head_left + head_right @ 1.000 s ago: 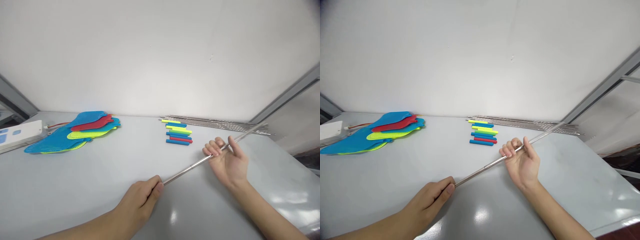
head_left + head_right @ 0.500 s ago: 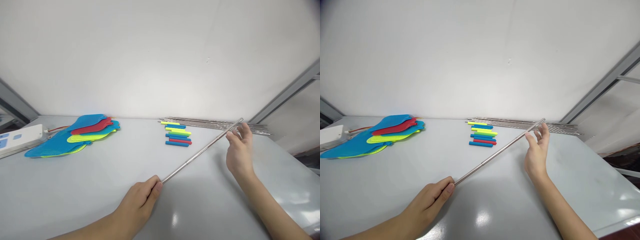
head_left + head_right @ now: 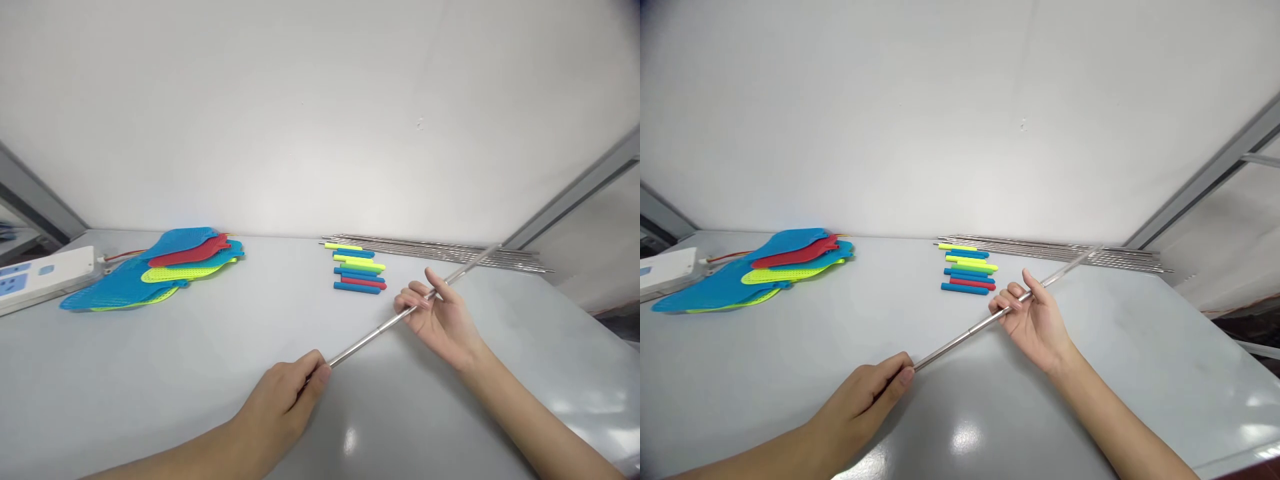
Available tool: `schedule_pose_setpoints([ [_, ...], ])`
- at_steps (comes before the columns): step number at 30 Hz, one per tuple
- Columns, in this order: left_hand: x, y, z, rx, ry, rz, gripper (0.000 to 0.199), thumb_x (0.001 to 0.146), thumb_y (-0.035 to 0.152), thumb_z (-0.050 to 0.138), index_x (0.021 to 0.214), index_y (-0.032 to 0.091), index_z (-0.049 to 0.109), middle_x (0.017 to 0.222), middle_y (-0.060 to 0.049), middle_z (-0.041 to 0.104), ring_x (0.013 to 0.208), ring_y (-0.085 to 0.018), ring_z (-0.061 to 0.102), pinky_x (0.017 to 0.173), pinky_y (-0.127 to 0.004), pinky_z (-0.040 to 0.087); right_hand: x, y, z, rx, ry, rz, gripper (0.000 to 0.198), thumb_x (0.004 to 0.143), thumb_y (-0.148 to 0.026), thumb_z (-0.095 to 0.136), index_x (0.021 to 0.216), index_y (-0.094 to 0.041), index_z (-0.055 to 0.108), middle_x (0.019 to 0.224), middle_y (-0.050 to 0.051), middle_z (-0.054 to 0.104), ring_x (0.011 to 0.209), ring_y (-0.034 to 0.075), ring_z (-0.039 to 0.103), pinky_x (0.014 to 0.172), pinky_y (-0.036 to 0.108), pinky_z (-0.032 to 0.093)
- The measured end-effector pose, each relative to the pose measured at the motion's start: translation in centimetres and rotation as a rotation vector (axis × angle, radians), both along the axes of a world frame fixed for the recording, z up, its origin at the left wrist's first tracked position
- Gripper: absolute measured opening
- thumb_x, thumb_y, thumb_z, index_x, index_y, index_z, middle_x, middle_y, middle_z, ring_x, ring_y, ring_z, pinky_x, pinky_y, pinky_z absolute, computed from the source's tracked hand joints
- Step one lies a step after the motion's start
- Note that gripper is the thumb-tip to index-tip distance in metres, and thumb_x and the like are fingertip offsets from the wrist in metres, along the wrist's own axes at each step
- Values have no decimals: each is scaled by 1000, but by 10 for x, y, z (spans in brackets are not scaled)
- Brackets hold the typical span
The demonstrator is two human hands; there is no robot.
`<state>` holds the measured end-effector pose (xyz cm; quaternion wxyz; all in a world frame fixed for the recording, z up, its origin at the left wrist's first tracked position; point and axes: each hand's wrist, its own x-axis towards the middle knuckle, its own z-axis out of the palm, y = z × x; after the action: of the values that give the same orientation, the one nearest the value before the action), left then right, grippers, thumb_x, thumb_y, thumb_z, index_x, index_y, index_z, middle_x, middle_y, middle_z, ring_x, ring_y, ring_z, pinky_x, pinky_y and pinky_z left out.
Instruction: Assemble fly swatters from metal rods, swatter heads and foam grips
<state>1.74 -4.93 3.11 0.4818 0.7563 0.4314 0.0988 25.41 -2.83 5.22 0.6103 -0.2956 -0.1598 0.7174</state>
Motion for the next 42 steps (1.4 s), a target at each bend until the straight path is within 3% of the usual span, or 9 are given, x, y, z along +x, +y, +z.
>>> schedule_pose_setpoints([
  [3,1,0,-4,74,63,-42,32,85,43,20,65,20,29,47,6,23,43,-10,22,43,-22,19,-5,-4,-7,-39,118,-72,36,77,-24,47,47,-18,27,38,-7,15,34,7,22,35,19,33],
  [8,3,-5,-15,263,211,-59,33,87,38,13,62,20,24,46,5,28,41,-11,24,43,-23,18,-14,-8,-16,-58,176,-144,37,79,-24,43,50,-19,21,42,-7,6,36,8,9,31,20,21],
  [13,0,-11,-24,348,217,-64,30,88,34,11,64,21,23,49,5,32,41,-12,26,44,-24,19,-19,-16,-12,22,141,-182,39,79,-30,44,51,-18,20,42,-7,5,37,8,6,33,21,17],
  [23,-3,-9,-18,313,120,-117,30,88,34,15,62,20,21,45,6,23,39,-11,19,42,-24,17,-22,-24,-8,63,114,-182,43,79,-35,43,48,-18,18,40,-7,4,37,8,5,34,22,14],
  [42,0,-8,-14,308,124,-139,32,88,33,17,60,19,21,44,6,22,38,-10,19,42,-24,15,-27,-30,-10,30,59,-190,45,80,-36,41,48,-18,16,39,-7,3,36,8,6,33,22,15],
])
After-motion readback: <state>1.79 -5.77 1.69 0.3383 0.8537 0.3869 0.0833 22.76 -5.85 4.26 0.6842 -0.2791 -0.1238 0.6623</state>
